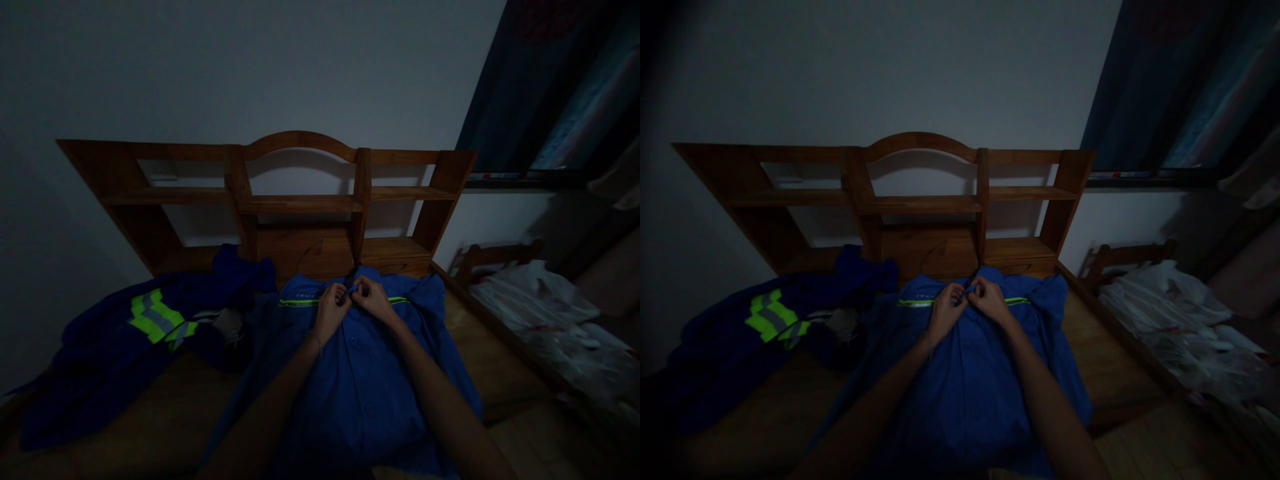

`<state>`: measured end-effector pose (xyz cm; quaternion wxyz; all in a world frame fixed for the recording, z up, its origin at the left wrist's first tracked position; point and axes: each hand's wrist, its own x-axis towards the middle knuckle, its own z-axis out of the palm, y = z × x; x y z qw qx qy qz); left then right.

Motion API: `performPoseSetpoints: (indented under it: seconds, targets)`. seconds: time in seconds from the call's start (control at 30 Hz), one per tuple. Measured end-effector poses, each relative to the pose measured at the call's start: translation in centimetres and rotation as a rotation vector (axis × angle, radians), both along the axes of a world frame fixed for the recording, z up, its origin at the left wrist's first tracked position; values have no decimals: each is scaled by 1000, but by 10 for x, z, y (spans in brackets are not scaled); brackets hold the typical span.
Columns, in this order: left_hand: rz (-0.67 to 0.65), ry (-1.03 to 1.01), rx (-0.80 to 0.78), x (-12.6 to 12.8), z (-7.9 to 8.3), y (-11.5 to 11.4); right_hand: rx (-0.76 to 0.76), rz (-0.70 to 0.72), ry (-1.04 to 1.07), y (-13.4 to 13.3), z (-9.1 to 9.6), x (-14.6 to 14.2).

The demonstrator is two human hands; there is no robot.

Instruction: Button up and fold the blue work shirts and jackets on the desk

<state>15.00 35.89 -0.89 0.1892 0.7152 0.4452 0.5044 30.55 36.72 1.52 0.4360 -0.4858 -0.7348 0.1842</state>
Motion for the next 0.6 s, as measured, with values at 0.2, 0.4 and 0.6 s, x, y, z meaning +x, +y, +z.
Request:
performPoseSetpoints:
  seconds: [0.2, 0.4, 0.6]
  targets:
    - [201, 164, -44, -12, 10, -7, -69, -11, 395, 14, 4, 14]
    - [139, 448, -260, -37, 6, -6, -105, -24, 376, 28, 35, 30]
    - [-117, 322, -268, -48, 25, -22, 49, -218, 95, 43, 71, 28]
